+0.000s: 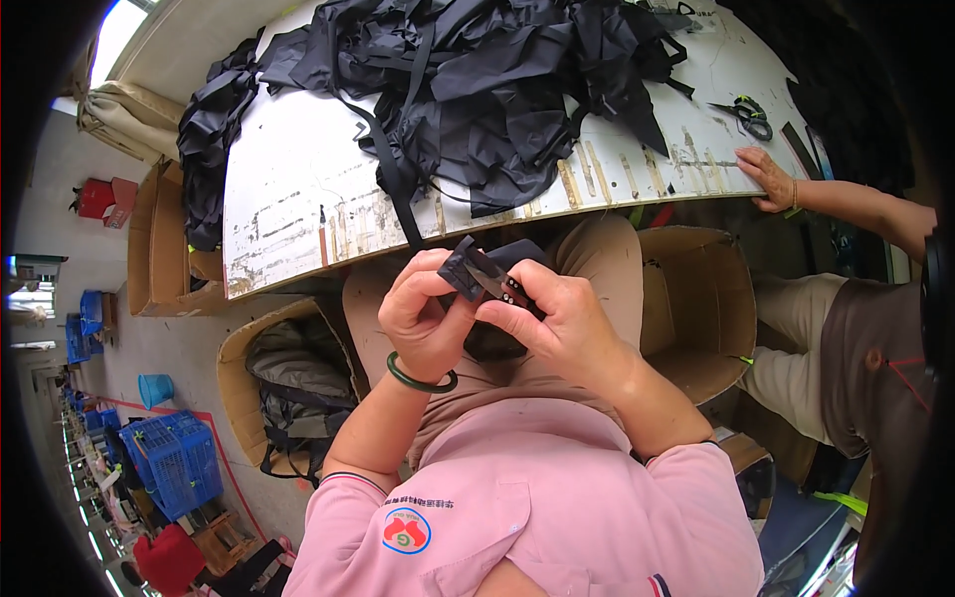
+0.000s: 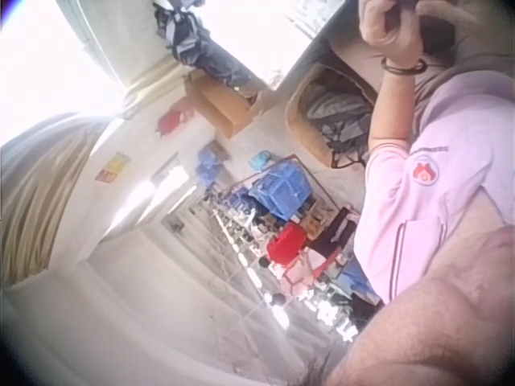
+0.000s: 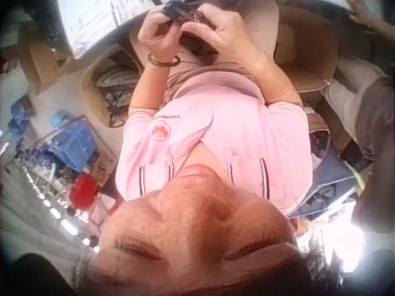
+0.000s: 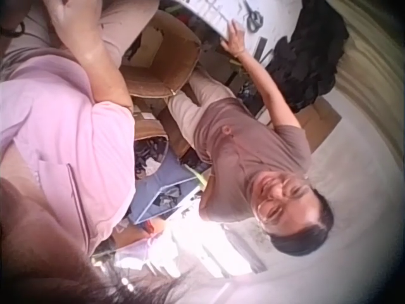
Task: The recorder is using scissors to trim excess threads and inspect fabric pieces in a garment factory.
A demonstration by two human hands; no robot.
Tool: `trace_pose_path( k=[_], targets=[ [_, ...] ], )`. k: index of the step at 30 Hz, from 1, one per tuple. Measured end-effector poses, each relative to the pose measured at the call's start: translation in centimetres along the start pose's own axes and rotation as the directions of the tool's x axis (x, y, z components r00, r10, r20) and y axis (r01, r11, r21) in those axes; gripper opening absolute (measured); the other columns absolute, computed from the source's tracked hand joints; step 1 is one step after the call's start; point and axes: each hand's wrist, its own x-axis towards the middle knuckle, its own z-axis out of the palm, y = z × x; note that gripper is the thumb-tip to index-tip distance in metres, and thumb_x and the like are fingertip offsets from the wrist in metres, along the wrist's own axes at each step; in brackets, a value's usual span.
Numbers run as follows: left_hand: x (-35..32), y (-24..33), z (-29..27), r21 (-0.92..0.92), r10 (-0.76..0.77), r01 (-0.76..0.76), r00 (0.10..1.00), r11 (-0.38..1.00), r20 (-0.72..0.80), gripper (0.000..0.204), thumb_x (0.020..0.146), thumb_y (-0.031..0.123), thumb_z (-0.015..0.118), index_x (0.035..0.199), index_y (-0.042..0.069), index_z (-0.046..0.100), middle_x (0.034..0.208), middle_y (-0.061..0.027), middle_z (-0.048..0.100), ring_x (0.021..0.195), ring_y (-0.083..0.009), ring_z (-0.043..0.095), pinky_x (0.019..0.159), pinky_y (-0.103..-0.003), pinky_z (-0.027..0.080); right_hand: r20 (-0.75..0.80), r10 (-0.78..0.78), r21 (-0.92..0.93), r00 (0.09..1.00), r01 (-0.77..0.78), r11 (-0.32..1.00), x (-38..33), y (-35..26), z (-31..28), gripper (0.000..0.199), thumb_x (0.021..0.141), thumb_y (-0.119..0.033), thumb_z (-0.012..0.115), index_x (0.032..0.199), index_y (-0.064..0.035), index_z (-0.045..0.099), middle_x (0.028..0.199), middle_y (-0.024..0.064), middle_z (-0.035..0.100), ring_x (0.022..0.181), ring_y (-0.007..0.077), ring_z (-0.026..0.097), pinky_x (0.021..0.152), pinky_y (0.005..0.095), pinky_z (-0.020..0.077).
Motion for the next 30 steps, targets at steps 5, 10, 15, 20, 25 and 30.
trace_pose_path(
  k=[5,10,15,20,25,30],
  targets=[
    [0.1,0.1,0.0,-0.001,0.002,-0.002,1.0,1.0,0.01,0.019,0.072,-0.012,0.068,0.085,0.0,0.061,0.095,-0.0121,0.065,0.087,-0.0202,0.061,0.074,-0.028,0.047,0.007,0.035,0.017,0.999,-0.035,0.999,-0.3,0.3,-0.1,0.033,0.085,-0.031,0.07,0.081,-0.003,0.054,0.059,0.0128,0.052,0.049,0.0283,0.051,0.048,0.0352,0.0407],
    [0.1,0.2,0.1,0.008,0.023,-0.023,0.999,1.0,0.047,0.019,0.071,-0.011,0.069,0.085,0.0,0.061,0.095,-0.0124,0.065,0.086,-0.0211,0.061,0.075,-0.03,0.048,0.025,0.038,0.007,0.999,-0.038,0.999,-0.2,0.1,-0.3,0.032,0.085,-0.031,0.07,0.082,-0.0033,0.055,0.059,0.0136,0.052,0.049,0.0283,0.051,0.048,0.0355,0.0406],
    [0.6,0.5,0.1,0.055,0.075,-0.081,0.992,0.995,0.103,0.019,0.071,-0.011,0.068,0.084,0.0,0.062,0.094,-0.0123,0.065,0.085,-0.0208,0.061,0.075,-0.03,0.048,-0.021,0.025,0.034,0.999,-0.024,0.999,-0.3,0.4,-0.2,0.031,0.086,-0.029,0.069,0.081,-0.0023,0.055,0.059,0.0141,0.051,0.05,0.0292,0.049,0.049,0.0354,0.0402],
    [0.7,0.6,-0.5,-0.068,-0.045,0.056,0.986,0.996,0.163,0.016,0.073,-0.012,0.067,0.084,-0.001,0.062,0.094,-0.0126,0.065,0.087,-0.0192,0.061,0.077,-0.028,0.048,0.022,0.06,0.112,0.998,-0.062,0.992,-0.4,0.6,-1.3,0.034,0.085,-0.031,0.07,0.078,-0.0019,0.055,0.058,0.0101,0.048,0.051,0.0199,0.044,0.049,0.0324,0.0376],
    [1.2,1.4,-0.4,-0.247,-0.292,0.338,0.934,0.908,0.206,0.014,0.075,-0.009,0.068,0.08,0.001,0.059,0.093,-0.0107,0.062,0.09,-0.0201,0.06,0.082,-0.031,0.046,0.145,0.147,0.096,0.978,-0.162,0.982,-0.4,0.0,-2.9,0.039,0.083,-0.034,0.073,0.075,-0.0018,0.052,0.058,0.0053,0.044,0.053,0.0123,0.037,0.048,0.0293,0.0341],
    [1.4,0.6,-1.1,-0.344,-0.257,0.372,0.906,0.862,0.336,0.012,0.076,-0.011,0.066,0.084,-0.003,0.062,0.097,-0.0136,0.064,0.091,-0.0171,0.061,0.081,-0.028,0.049,0.228,0.135,-0.012,0.964,-0.136,0.991,-0.5,0.0,-3.9,0.031,0.083,-0.024,0.073,0.077,-0.0021,0.052,0.061,0.0023,0.042,0.057,0.0099,0.036,0.05,0.0277,0.0324]
  ],
)
